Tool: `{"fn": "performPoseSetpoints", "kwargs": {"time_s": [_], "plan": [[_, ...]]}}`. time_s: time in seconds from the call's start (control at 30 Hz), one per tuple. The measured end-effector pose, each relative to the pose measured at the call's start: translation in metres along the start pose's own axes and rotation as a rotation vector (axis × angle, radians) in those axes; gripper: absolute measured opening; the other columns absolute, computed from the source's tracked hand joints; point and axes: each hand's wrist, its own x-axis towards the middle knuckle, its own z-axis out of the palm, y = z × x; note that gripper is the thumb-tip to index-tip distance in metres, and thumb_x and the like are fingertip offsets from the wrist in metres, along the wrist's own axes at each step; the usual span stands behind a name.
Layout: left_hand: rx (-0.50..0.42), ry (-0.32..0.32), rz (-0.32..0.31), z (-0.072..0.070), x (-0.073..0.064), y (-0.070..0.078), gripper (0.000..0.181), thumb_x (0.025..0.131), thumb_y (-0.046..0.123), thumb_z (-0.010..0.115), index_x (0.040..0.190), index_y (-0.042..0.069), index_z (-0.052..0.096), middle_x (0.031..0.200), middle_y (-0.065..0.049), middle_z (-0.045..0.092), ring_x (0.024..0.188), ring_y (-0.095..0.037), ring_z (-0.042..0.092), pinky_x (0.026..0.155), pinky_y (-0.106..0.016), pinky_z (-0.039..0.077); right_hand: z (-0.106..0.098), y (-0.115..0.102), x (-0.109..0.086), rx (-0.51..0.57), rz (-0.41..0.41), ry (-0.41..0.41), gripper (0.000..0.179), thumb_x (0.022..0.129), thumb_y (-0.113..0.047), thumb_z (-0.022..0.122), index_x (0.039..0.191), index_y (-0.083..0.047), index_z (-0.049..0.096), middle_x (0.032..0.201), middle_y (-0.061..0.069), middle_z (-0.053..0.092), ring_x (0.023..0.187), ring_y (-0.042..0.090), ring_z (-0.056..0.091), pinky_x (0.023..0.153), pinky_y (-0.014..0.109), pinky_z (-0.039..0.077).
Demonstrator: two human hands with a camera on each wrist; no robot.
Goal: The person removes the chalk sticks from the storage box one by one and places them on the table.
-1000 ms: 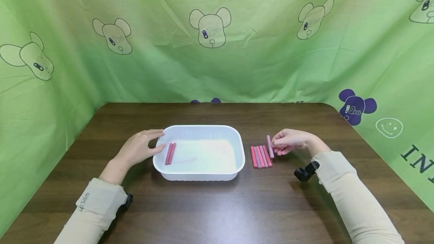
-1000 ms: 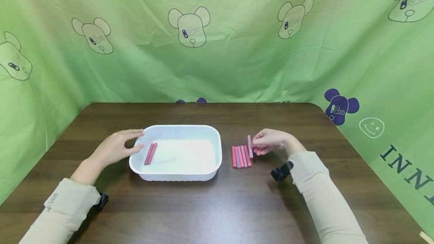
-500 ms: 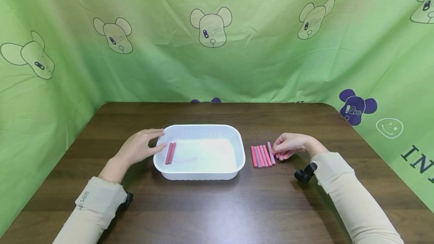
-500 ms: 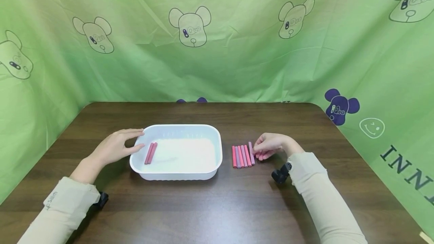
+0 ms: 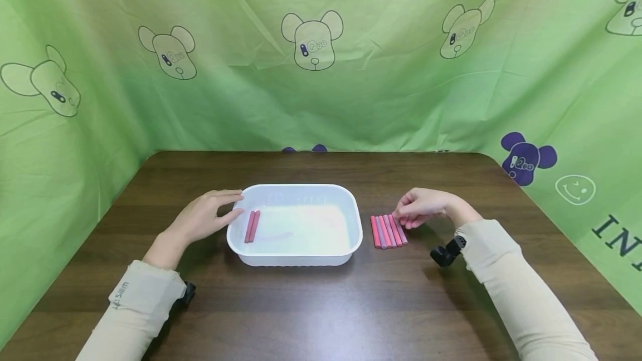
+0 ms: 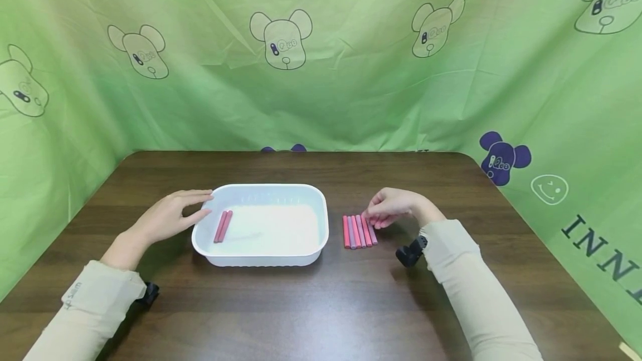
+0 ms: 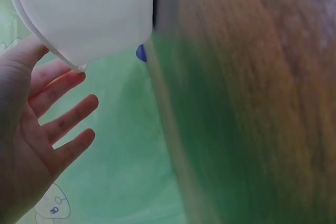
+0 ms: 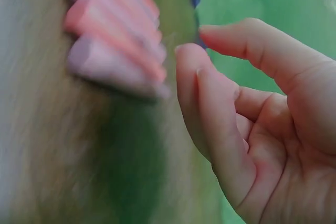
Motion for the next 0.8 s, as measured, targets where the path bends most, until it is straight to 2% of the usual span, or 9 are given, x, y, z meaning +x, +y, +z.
{"fn": "performPoseSetpoints", "kwargs": {"time_s": [0.23,0.4,0.5,0.63,0.8], "plan": [[0.001,0.01,0.029,-0.001,0.0,-0.003,0.04,0.089,0.025,0.063,0.123,0.004,0.061,0.126,-0.014,0.062,0.119,-0.032,0.056,0.1,-0.049,0.045,0.009,-0.04,0.002,-0.049,-0.115,0.041,0.032,0.088,-0.022,0.062,0.099,0.008,0.059,0.071,-0.003,0.062,0.068,0.008,0.062,0.074,0.031,0.058],[-0.003,0.011,0.027,-0.002,0.0,-0.004,0.04,0.088,0.024,0.063,0.122,0.004,0.062,0.124,-0.014,0.063,0.118,-0.032,0.057,0.1,-0.049,0.045,0.022,-0.076,0.004,-0.108,-0.211,0.008,0.028,0.088,-0.021,0.062,0.099,0.005,0.06,0.068,-0.003,0.058,0.063,0.007,0.056,0.067,0.027,0.054],[-0.006,0.005,0.016,-0.002,0.0,-0.003,0.04,0.088,0.025,0.063,0.123,0.004,0.061,0.125,-0.013,0.063,0.119,-0.032,0.056,0.1,-0.049,0.045,0.033,-0.097,0.007,-0.111,-0.227,-0.002,0.025,0.087,-0.019,0.063,0.099,0.002,0.062,0.071,-0.001,0.058,0.064,0.009,0.054,0.064,0.024,0.051],[-0.011,-0.007,0.003,-0.002,0.001,-0.003,0.041,0.088,0.025,0.063,0.123,0.004,0.061,0.126,-0.013,0.062,0.12,-0.032,0.056,0.101,-0.049,0.044,0.047,-0.118,0.015,-0.082,-0.191,-0.008,0.023,0.084,-0.022,0.066,0.098,-0.004,0.063,0.079,0.001,0.059,0.07,0.013,0.056,0.068,0.025,0.049],[-0.031,-0.014,-0.014,-0.003,0.001,-0.001,0.042,0.088,0.025,0.063,0.124,0.004,0.06,0.126,-0.014,0.062,0.121,-0.033,0.055,0.101,-0.049,0.044,0.06,-0.142,0.034,-0.195,-0.219,-0.056,0.031,0.088,-0.025,0.062,0.105,0.001,0.062,0.085,0.007,0.064,0.075,0.013,0.062,0.075,0.028,0.056]]}}
